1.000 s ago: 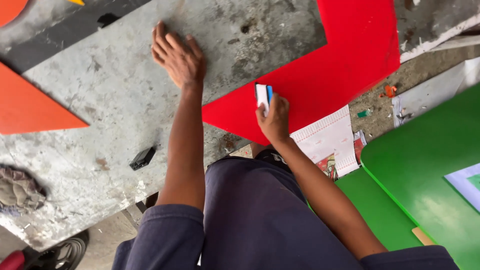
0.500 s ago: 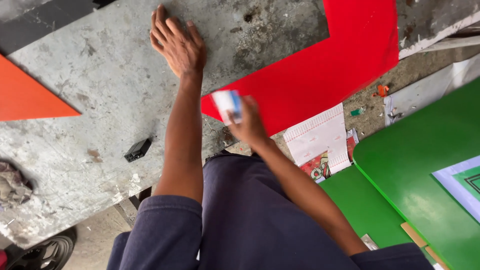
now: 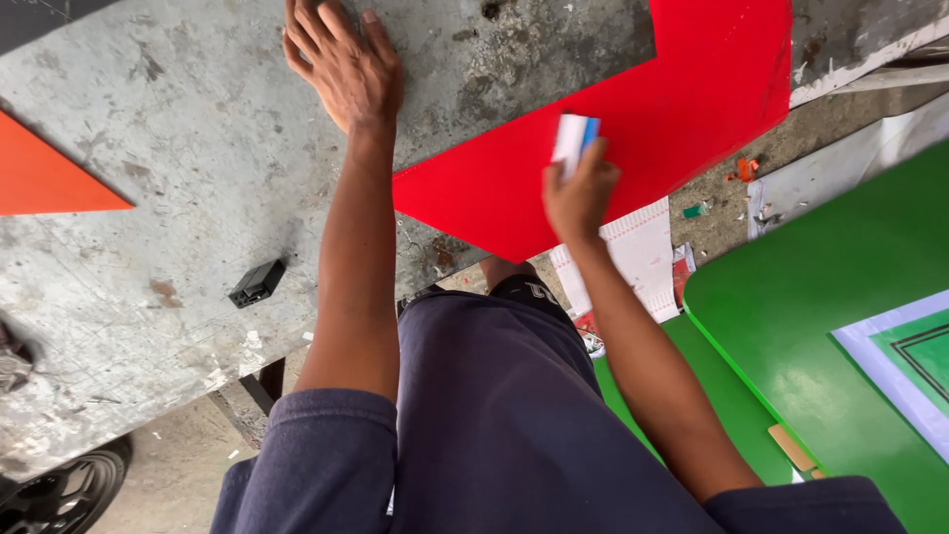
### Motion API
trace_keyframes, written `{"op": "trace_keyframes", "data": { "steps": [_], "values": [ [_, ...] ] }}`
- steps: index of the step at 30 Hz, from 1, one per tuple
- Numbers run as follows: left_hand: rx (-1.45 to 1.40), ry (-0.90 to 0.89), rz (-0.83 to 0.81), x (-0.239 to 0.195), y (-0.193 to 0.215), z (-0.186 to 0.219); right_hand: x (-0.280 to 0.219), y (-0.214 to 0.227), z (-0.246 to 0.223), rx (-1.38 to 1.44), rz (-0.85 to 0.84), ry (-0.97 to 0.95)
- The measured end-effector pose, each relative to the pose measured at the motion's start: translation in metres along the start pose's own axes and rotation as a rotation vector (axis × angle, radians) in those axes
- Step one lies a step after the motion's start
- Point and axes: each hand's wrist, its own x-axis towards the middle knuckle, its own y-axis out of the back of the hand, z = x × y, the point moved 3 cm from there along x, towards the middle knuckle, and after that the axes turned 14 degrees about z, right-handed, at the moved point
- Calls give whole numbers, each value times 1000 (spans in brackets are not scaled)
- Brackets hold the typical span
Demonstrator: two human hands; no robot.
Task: Smoothing a red vinyl cutout onto a surface using a squeegee and hands to remove air bubbles.
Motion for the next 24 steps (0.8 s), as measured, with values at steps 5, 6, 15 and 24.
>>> {"op": "trace_keyframes", "data": {
  "steps": [5,6,15,24],
  "values": [
    [107,30,-84,-10,-21,-15,-40,2,-132,368,-117,158],
    [110,26,-84,-13,-21,-19,-50,1,-149,370,-117,155],
    [-80,19,9,-2,-2,-1,-3,21,-104,491,-634,93],
    [-66,36,-36,-2,-5,-4,75,54,38,20,93,122]
  ]
}}
